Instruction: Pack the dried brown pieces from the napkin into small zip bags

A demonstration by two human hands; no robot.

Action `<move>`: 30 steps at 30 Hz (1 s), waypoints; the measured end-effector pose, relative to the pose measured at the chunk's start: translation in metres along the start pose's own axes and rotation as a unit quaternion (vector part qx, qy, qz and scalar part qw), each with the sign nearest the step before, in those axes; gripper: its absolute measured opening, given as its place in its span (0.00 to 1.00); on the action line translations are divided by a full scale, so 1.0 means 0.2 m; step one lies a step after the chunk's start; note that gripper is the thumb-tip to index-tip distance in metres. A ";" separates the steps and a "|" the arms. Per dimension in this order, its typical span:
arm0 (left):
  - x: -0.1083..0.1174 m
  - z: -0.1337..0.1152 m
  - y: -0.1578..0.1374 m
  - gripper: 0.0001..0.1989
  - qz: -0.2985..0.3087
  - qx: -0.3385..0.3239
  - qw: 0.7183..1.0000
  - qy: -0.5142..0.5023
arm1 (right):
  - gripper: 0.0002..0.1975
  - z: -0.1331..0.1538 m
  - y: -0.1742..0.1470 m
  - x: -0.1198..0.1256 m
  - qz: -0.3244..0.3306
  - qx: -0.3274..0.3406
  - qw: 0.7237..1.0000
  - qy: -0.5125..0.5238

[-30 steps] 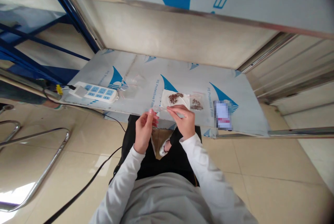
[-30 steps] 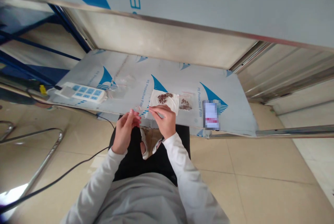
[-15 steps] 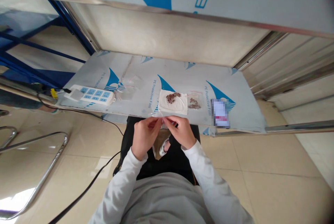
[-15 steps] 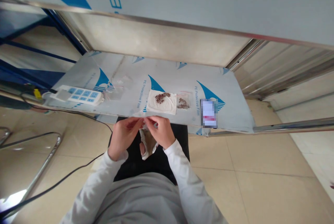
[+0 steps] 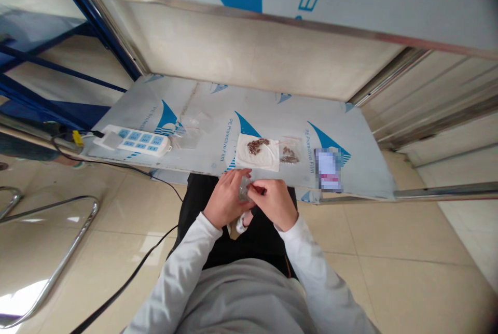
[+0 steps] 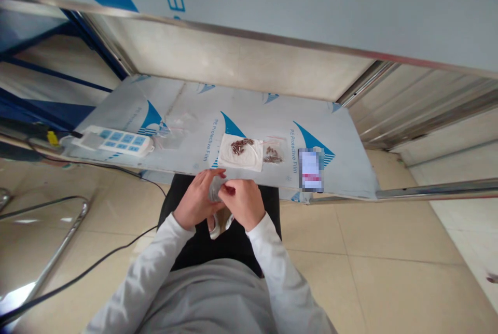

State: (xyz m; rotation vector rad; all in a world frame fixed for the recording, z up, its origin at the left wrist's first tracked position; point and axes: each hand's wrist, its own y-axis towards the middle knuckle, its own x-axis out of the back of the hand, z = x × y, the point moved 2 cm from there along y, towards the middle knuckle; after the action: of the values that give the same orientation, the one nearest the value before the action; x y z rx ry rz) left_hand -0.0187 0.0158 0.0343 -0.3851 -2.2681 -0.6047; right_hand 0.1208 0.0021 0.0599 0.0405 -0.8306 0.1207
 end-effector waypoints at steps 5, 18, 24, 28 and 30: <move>-0.03 0.05 -0.05 0.12 -0.067 0.083 0.994 -0.039 | 0.09 -0.18 0.15 0.02 -0.010 0.026 0.999 0.030; -0.04 0.10 -0.17 0.15 -0.046 0.148 0.987 -0.051 | 0.11 -0.71 0.90 -0.07 -0.008 -0.017 0.984 -0.176; -0.02 0.13 -0.16 0.14 -0.052 0.165 0.984 -0.044 | 0.11 -0.73 0.90 -0.09 -0.010 -0.021 0.982 -0.187; -0.03 0.14 -0.16 0.15 -0.052 0.168 0.983 -0.044 | 0.12 -0.74 0.88 -0.09 -0.020 -0.021 0.982 -0.184; -0.03 0.15 -0.16 0.15 -0.051 0.172 0.983 -0.042 | 0.12 -0.75 0.87 -0.09 -0.026 -0.025 0.983 -0.182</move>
State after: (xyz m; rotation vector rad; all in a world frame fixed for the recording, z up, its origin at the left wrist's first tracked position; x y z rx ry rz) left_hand -0.0462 0.0028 0.0020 -0.1264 -2.4267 -0.2414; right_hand 0.1974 0.1847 -0.0555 0.0374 -1.1967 0.0430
